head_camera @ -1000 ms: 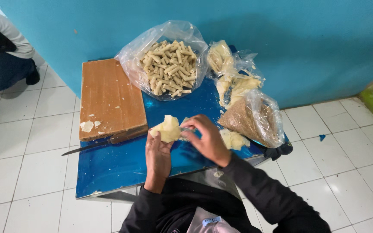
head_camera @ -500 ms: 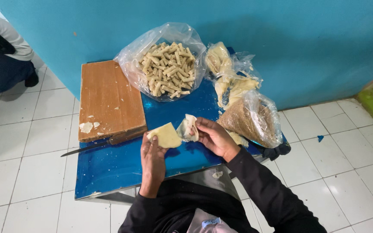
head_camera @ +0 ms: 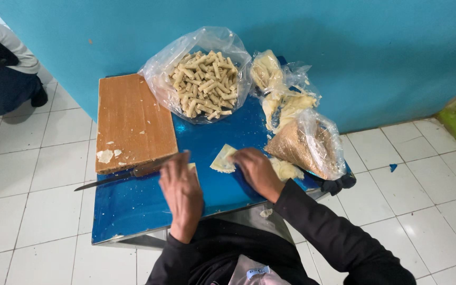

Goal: The person tears small pieces from thin dough sheets on a blue table and pinches and flattens the pieces by hand, setting them aside while a plastic bag of fried dough snacks and dough scraps sit on the table. A knife lies unused at the table edge.

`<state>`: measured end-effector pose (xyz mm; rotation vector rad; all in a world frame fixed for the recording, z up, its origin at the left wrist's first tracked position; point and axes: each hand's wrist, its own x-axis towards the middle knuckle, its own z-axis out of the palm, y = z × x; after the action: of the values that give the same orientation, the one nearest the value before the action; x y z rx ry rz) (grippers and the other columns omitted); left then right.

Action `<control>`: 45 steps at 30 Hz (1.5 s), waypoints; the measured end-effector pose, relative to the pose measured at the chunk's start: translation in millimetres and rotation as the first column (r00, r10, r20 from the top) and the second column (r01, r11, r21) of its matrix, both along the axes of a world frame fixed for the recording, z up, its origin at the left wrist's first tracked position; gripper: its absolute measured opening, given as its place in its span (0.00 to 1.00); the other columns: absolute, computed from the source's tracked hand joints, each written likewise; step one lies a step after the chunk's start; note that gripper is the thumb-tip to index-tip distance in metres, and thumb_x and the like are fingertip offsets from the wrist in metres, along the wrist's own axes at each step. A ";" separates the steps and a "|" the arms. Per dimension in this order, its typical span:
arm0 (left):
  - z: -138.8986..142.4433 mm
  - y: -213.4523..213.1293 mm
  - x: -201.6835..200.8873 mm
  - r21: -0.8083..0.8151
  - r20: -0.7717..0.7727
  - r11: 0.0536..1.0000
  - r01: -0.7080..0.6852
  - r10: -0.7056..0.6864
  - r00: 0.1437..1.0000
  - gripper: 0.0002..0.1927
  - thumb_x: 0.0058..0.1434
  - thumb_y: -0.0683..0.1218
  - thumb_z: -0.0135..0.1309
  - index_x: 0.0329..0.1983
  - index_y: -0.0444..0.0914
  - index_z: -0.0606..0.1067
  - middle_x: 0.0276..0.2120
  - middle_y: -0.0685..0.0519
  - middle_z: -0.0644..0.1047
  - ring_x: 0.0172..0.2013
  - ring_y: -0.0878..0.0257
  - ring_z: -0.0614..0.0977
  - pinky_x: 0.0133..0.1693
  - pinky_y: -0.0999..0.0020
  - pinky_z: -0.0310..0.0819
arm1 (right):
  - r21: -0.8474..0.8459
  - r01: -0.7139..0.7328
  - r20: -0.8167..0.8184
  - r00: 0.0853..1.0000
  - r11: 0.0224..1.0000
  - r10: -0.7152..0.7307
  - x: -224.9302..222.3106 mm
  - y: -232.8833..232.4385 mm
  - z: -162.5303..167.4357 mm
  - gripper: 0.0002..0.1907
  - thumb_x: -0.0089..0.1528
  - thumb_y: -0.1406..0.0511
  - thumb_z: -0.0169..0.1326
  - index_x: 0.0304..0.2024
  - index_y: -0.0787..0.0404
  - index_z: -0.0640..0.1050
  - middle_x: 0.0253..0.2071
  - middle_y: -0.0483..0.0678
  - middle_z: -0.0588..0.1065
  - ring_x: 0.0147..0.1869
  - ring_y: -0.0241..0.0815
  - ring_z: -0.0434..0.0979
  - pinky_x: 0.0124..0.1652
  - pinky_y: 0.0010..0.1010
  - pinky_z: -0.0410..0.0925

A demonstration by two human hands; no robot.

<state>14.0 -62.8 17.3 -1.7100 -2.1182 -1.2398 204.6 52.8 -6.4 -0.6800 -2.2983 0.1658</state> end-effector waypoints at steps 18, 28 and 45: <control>-17.1 9.3 38.9 -0.274 -0.252 0.900 0.339 -0.407 0.878 0.32 0.63 0.55 0.55 0.67 0.39 0.67 0.68 0.49 0.67 0.68 0.58 0.66 0.64 0.38 0.48 | -0.157 -0.010 0.110 0.994 0.988 0.028 20.4 -24.8 9.3 0.06 0.66 0.72 0.53 0.46 0.65 0.75 0.49 0.52 0.75 0.52 0.51 0.78 0.49 0.36 0.73; -12.5 11.8 37.6 -0.275 -0.280 0.904 0.328 -0.401 0.872 0.30 0.63 0.55 0.55 0.65 0.38 0.68 0.66 0.50 0.69 0.66 0.57 0.68 0.66 0.31 0.41 | -0.231 0.026 0.068 0.998 0.973 -0.010 66.3 -16.6 73.6 0.06 0.65 0.68 0.56 0.43 0.62 0.81 0.43 0.48 0.78 0.43 0.46 0.82 0.42 0.34 0.74; -13.4 12.3 36.9 -0.250 -0.302 0.904 0.347 -0.413 0.859 0.29 0.65 0.54 0.52 0.67 0.40 0.67 0.65 0.48 0.67 0.67 0.55 0.65 0.66 0.30 0.40 | 0.136 0.446 0.592 0.679 0.885 -0.433 69.5 138.8 34.5 0.10 0.63 0.67 0.55 0.41 0.49 0.86 0.47 0.47 0.67 0.58 0.51 0.60 0.50 0.48 0.55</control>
<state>50.9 -50.5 3.9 -2.3192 -1.7853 -0.7399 274.1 191.6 28.2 -1.4544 -2.6348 -0.3137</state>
